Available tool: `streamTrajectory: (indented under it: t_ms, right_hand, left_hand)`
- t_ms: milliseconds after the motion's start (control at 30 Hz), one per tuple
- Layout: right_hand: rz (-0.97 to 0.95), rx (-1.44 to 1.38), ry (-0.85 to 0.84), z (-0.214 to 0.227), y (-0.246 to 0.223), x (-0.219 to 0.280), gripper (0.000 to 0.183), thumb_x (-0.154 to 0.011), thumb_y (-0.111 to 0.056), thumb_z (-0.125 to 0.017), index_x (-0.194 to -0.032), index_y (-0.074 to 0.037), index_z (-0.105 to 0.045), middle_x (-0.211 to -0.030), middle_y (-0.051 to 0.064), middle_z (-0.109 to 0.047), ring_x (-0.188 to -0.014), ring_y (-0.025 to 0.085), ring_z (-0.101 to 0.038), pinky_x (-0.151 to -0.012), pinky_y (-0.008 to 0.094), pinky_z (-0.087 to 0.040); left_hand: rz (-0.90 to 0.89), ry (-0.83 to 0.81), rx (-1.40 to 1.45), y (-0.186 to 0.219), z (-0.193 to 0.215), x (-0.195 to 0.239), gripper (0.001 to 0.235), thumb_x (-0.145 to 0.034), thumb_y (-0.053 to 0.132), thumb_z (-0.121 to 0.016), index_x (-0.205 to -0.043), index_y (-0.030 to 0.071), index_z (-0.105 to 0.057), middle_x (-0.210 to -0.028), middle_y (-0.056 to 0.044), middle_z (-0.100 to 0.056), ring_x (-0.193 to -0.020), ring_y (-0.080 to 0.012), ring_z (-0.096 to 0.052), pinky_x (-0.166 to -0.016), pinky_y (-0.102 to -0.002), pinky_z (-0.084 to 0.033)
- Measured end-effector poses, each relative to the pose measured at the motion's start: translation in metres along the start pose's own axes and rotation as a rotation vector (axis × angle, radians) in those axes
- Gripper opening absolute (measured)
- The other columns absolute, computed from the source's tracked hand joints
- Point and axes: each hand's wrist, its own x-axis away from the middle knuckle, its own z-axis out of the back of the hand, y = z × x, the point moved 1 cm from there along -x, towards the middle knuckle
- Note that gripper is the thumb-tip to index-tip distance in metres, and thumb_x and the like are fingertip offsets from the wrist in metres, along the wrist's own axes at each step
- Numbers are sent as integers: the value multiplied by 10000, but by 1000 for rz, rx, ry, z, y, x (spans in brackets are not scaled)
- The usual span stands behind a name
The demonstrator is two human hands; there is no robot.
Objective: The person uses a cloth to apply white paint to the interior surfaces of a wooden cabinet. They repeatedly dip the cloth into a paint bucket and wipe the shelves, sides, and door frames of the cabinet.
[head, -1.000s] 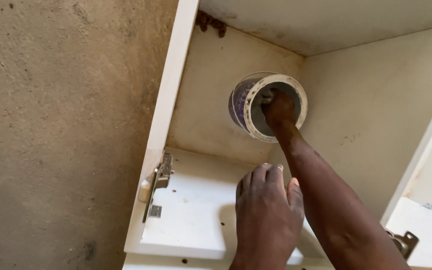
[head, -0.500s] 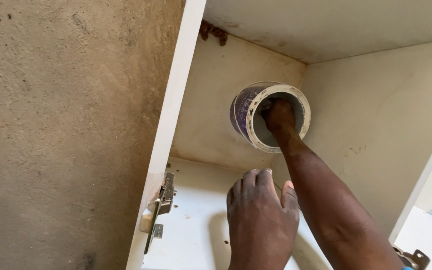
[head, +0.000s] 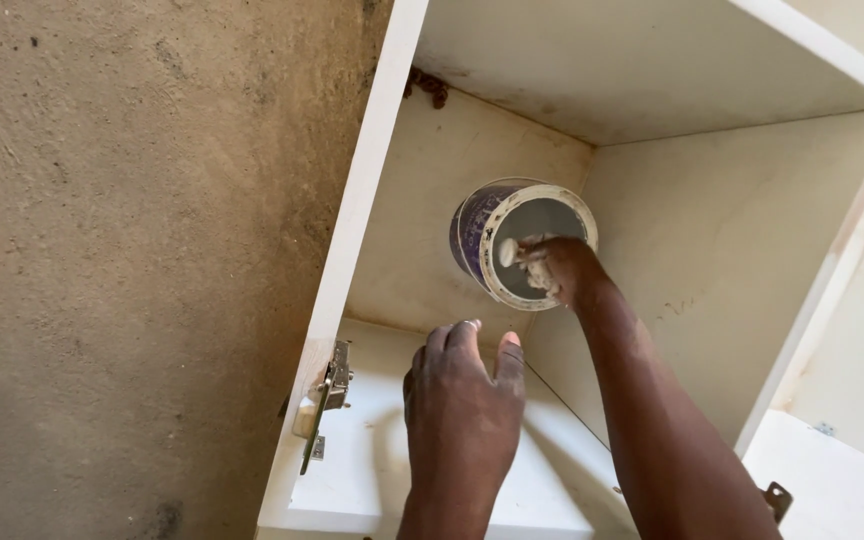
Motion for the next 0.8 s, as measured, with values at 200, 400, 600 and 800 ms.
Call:
streamTrajectory:
  t_ms: [200,400,600,800]
  right_hand:
    - [-46,-129,-30,-5,-4,12,332,-824,-64,-750,-1152,-98,-789,-1259,84,-763,-1149,279,-720,-858,350,-575]
    - [-56,-45,-158,1,-30,17,109,-764,-154,-604,-739,-66,-664,-666,104,-636,-565,196,-547,-542,351,-408]
    - [128,391,-159,0,-50,33,213,-869,-112,-558,-761,-82,-739,-1040,109,-639,-828,264,-666,-593,360,-516]
    - [21,178,-277,56,-51,80,186,-786,-193,-589,-636,-125,-505,-595,33,-457,-525,177,-338,-497,368,-230]
  left_hand:
    - [63,-17,43,-1,6,-1,502,-975,476,-531,-1317,127,-645,-1302,-81,-659,-1263,-292,-556,-1058,-478,-404]
    - [95,4,59,1,8,-1,499,-974,475,-532,-1316,131,-651,-1304,-78,-666,-1268,-284,-560,-1066,-466,-401]
    - [84,90,73,8,8,-3,485,-967,469,-557,-1272,110,-673,-1278,-86,-677,-1222,-297,-593,-1037,-465,-439]
    - [18,234,254,33,-3,6,367,-941,341,-543,-1146,108,-739,-1166,-50,-737,-1141,-249,-643,-1000,-385,-473]
